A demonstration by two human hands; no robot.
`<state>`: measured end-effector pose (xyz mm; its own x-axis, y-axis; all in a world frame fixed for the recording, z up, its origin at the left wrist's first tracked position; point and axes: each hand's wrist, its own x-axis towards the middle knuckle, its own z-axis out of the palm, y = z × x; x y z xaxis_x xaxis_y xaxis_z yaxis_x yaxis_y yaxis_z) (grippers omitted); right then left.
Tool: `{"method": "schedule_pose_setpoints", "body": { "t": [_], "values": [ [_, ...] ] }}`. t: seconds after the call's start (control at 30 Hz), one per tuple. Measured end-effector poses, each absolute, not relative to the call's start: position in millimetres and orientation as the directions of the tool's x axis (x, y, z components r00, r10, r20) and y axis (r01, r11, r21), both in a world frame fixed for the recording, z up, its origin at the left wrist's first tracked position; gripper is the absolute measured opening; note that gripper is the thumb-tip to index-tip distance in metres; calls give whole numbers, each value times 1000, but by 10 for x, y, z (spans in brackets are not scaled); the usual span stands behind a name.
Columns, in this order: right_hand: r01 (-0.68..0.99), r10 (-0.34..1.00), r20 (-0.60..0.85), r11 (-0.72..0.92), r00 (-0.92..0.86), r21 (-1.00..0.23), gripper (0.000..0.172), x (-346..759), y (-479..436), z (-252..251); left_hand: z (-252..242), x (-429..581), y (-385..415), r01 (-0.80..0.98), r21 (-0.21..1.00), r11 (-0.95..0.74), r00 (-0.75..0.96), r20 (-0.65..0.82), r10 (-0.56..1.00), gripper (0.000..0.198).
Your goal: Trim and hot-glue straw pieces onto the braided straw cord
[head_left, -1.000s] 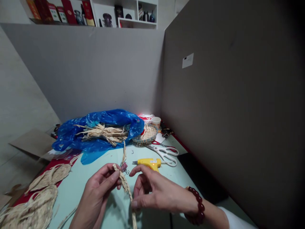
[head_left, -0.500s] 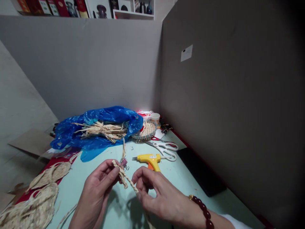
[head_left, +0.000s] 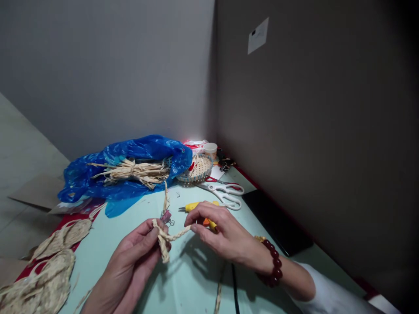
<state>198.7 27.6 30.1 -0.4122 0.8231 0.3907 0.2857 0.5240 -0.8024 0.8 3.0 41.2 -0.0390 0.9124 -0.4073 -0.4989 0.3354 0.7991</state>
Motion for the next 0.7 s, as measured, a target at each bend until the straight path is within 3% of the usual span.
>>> {"method": "schedule_pose_setpoints", "body": {
  "t": [0.23,0.47,0.7],
  "values": [
    [332,829,336,503,-447,-798,10,1929,277,138,360,16,29,-548,723,421,-68,-540,839,21],
    [418,824,293,512,-484,-750,8,2027,309,231,282,-2,73,-459,779,427,-45,-500,865,17],
    [755,952,159,306,-263,-581,17,2411,397,299,260,6,82,-411,809,419,-9,-464,886,23]
  ]
}}
